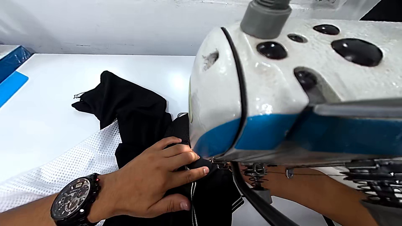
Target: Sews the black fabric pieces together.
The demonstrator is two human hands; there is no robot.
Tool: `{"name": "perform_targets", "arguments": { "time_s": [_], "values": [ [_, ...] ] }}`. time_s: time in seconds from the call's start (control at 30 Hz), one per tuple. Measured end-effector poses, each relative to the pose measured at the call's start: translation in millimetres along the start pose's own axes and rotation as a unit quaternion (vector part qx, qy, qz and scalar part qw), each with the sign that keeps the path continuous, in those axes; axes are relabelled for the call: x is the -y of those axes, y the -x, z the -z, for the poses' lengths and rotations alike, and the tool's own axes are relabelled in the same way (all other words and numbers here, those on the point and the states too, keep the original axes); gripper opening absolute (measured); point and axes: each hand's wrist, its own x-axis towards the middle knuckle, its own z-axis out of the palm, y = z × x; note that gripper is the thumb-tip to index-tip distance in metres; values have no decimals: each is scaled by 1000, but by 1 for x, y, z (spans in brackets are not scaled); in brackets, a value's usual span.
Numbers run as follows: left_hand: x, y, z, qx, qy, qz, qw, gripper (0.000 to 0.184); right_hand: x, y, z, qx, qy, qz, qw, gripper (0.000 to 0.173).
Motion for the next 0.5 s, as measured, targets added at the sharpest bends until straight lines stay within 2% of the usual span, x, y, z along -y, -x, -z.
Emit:
{"name": "perform_targets", "arguments": {
  "time_s": [0.1, 0.3, 0.33, 0.4, 0.5],
  "values": [
    [2, -1, 1, -5, -5, -1, 1000, 64, -2, 1, 0, 39, -11, -15, 999, 27],
    [3, -2, 2, -10, -2, -1, 1000, 64, -1, 0, 2, 35, -2, -16, 999, 29],
    [3, -3, 2, -8, -5, 0, 1000, 65, 3, -3, 8, 45, -3, -30, 999, 29],
    [3, -3, 2, -10, -9, 0, 1000, 64, 15, -12, 29, 116, 10, -77, 990, 32],
    [3, -2, 1, -11, -7, 0, 1000, 63, -2, 0, -2, 16, -1, -13, 1000, 27]
  ]
}}
